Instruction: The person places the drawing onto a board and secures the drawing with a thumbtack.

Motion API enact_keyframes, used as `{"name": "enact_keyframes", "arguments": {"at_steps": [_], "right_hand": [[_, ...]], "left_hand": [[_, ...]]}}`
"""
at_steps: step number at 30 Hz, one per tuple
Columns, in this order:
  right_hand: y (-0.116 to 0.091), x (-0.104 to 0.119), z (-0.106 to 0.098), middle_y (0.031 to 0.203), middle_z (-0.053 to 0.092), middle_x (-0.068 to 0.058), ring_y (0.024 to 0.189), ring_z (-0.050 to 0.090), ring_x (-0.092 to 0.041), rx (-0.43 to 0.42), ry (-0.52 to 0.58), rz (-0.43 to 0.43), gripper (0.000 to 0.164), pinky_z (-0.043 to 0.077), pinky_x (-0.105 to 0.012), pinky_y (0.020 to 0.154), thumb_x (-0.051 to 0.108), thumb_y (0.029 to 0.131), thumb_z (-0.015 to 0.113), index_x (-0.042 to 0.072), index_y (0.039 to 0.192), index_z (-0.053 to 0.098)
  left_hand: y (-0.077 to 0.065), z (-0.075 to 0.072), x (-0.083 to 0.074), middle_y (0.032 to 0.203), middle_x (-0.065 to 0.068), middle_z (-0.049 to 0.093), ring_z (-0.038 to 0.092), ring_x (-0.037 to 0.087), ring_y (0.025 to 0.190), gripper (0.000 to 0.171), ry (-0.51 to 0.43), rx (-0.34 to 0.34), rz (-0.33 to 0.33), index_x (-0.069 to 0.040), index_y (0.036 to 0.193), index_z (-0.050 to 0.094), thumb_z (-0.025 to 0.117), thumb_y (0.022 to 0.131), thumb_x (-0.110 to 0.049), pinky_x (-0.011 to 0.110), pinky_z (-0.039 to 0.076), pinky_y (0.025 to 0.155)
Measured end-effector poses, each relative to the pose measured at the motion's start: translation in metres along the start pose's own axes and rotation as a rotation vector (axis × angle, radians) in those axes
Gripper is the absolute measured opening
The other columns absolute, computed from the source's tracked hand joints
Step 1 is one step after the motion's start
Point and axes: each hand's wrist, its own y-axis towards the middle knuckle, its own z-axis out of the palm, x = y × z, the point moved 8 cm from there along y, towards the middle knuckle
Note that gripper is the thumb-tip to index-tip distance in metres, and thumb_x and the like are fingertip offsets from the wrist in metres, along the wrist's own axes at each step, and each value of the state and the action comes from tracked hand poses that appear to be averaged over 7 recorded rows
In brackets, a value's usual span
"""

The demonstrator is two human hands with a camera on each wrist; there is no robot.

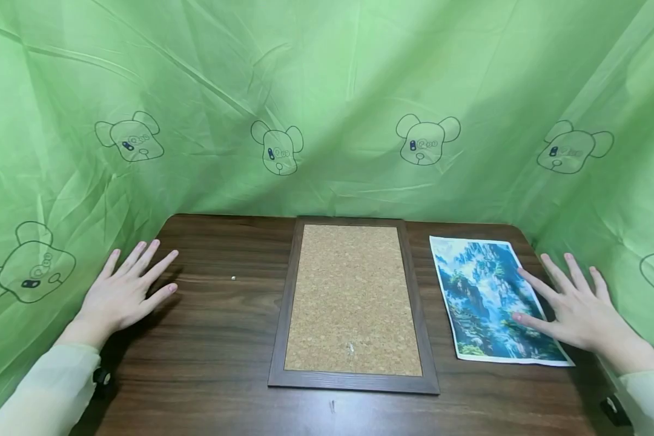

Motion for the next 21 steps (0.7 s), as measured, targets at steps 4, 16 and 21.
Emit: {"name": "enact_keyframes", "arguments": {"at_steps": [4, 16, 21], "right_hand": [[0.001, 0.0, 0.0, 0.182, 0.002, -0.021, 0.163, -0.007, -0.057, 0.005, 0.012, 0.005, 0.12, -0.009, -0.083, 0.12, 0.078, 0.084, 0.077, 0.04, 0.177, 0.01], [0.007, 0.004, -0.01, 0.178, 0.0, -0.033, 0.154, 0.002, -0.072, 0.159, 0.221, 0.178, 0.117, 0.0, -0.095, 0.106, 0.071, 0.095, 0.071, 0.03, 0.178, 0.0], [0.01, 0.007, -0.013, 0.174, 0.002, -0.041, 0.147, 0.01, -0.079, 0.171, 0.324, 0.215, 0.126, 0.013, -0.099, 0.097, 0.066, 0.092, 0.079, 0.026, 0.177, -0.006]], "left_hand": [[0.003, -0.002, -0.004, 0.183, 0.013, 0.016, 0.018, 0.041, 0.166, 0.081, -0.005, -0.003, -0.001, -0.034, 0.176, 0.025, 0.057, 0.108, -0.062, 0.063, -0.01, 0.131], [0.013, -0.004, -0.037, 0.181, 0.018, 0.02, 0.015, 0.042, 0.167, 0.084, -0.086, 0.018, -0.043, -0.032, 0.178, 0.013, 0.052, 0.11, -0.063, 0.066, -0.01, 0.13], [0.021, -0.004, -0.056, 0.178, 0.021, 0.027, 0.024, 0.046, 0.164, 0.087, -0.141, 0.019, -0.054, -0.033, 0.178, 0.004, 0.051, 0.111, -0.063, 0.063, -0.009, 0.131]]}}
